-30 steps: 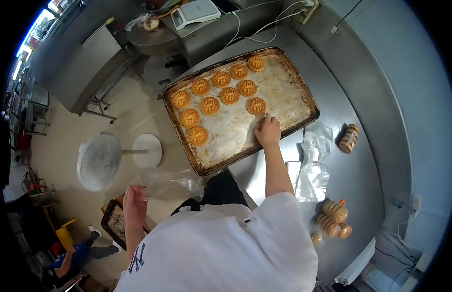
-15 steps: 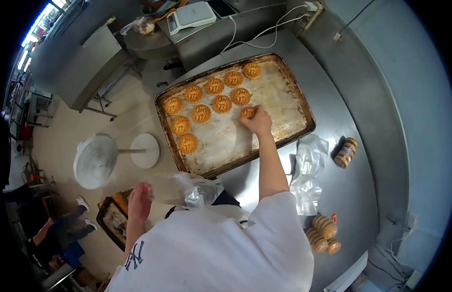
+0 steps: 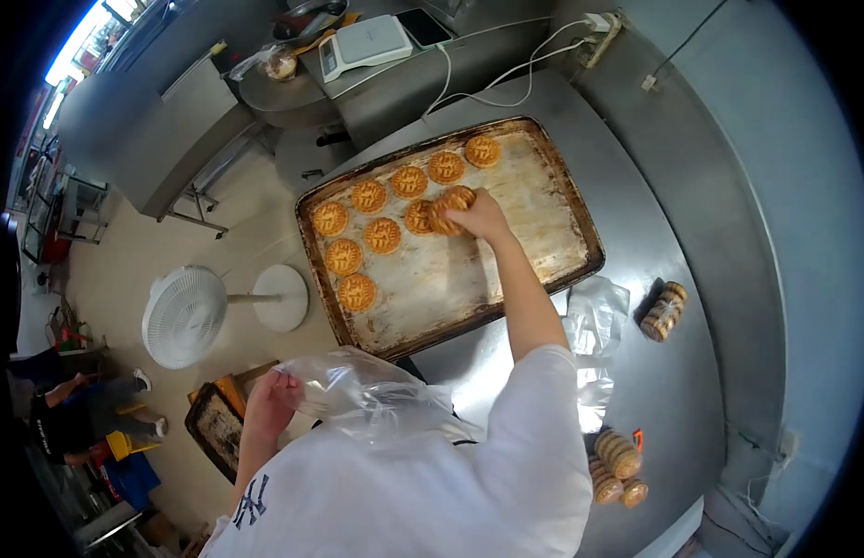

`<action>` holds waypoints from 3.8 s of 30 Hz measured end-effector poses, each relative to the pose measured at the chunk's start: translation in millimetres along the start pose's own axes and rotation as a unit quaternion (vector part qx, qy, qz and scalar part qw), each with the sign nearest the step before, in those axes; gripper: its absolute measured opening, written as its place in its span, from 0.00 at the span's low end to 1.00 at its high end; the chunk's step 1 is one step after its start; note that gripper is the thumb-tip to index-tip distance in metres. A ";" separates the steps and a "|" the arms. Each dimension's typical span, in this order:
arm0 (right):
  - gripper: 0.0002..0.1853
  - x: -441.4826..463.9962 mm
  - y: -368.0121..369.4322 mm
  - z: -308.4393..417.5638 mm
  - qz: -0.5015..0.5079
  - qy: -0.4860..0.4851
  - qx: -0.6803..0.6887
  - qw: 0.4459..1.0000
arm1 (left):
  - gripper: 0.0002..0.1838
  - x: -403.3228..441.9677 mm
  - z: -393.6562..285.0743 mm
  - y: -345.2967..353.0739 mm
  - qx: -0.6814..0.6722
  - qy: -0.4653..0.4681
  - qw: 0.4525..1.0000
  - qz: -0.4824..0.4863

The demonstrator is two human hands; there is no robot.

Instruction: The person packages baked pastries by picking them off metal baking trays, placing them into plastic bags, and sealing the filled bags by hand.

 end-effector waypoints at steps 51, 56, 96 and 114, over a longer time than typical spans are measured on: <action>0.61 -184.6 99.8 297.0 -0.186 -0.108 -0.086 0.973 | 0.01 -98.4 7.1 110.0 0.507 0.483 0.676 0.232; 0.49 -174.5 117.3 309.7 -0.047 -0.122 0.001 0.991 | 0.03 -124.3 -31.3 114.9 0.479 0.563 0.640 0.208; 0.34 -63.5 79.9 163.5 -0.208 -0.153 -0.161 0.953 | 0.09 -133.9 -58.0 29.0 0.269 0.234 0.934 0.004; 0.32 -449.7 39.8 179.6 -0.049 0.145 0.613 0.775 | 0.12 -110.2 130.7 204.8 0.483 -0.032 0.771 0.415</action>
Point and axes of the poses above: each hand's wrist, its own x-axis towards the middle knuckle, its own y-axis out of the palm, z = x × y, the point moved 10 cm from there along x, towards the middle knuckle, and after that the axes turned 15 degrees about -y, right-handed, at the moved point
